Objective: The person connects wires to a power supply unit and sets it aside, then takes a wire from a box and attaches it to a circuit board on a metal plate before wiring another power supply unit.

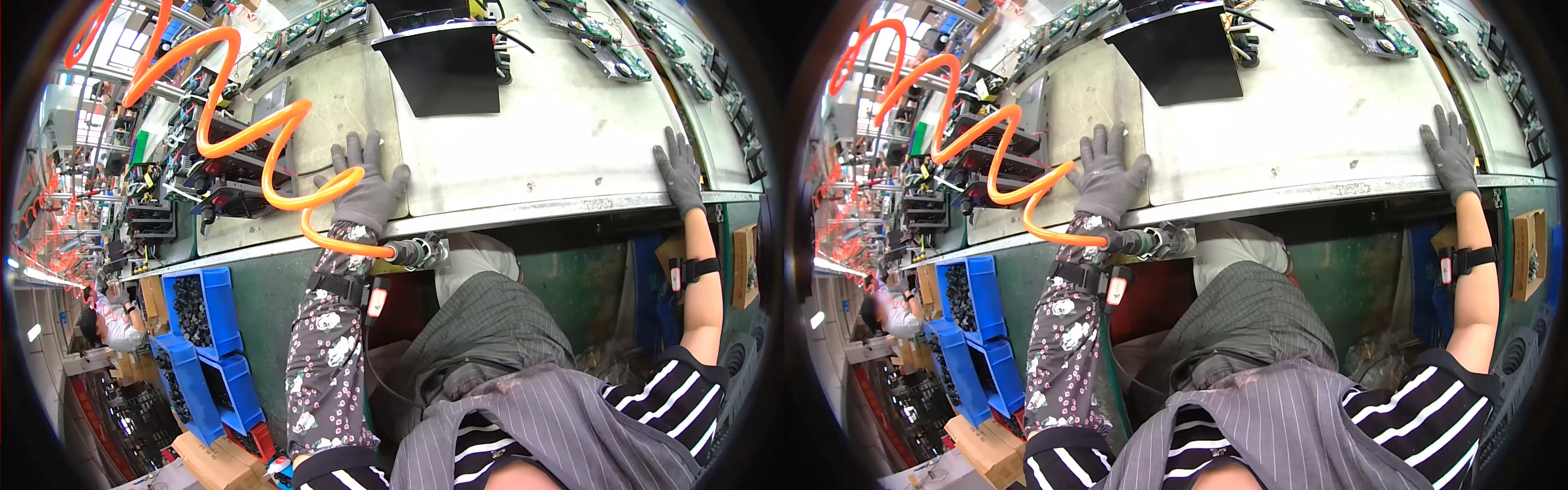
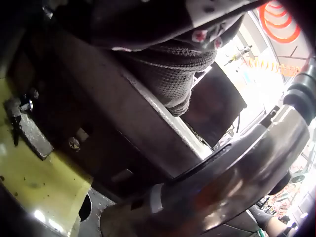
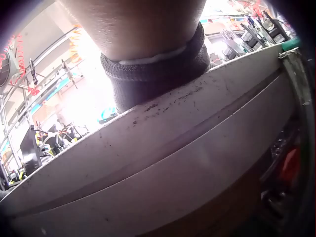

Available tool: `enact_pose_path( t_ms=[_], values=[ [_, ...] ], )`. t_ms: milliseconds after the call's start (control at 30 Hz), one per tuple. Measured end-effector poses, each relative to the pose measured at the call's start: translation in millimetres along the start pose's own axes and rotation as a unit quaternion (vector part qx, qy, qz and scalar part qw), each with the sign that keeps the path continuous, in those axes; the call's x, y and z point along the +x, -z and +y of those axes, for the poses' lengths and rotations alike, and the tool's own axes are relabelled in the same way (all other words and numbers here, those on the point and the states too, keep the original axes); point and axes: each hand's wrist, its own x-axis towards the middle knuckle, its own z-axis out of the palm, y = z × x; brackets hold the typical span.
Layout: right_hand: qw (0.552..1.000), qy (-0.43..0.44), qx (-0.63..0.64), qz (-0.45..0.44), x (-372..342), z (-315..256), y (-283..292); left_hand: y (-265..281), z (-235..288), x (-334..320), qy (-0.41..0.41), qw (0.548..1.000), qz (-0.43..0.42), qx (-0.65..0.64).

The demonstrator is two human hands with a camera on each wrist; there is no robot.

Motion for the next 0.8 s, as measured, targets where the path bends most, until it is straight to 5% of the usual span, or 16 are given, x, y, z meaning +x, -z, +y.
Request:
enact_pose_path(
  t_ms=[67, 500, 800],
  values=[
    [1.000, 0.010, 0.016, 0.019, 5.7, 2.0, 2.2, 4.9, 13.2, 4.6, 0.065, 0.998, -0.011, 0.016],
    [0.993, 0.030, 0.035, 0.105, 57.7, 50.2, -19.6, -12.7, 5.9, 42.9, 0.065, 0.994, 0.089, 0.013],
    [0.991, 0.049, 0.029, 0.120, 62.2, 57.4, -34.3, -9.5, -11.8, 46.0, 0.081, 0.995, 0.055, 0.036]
  ],
)
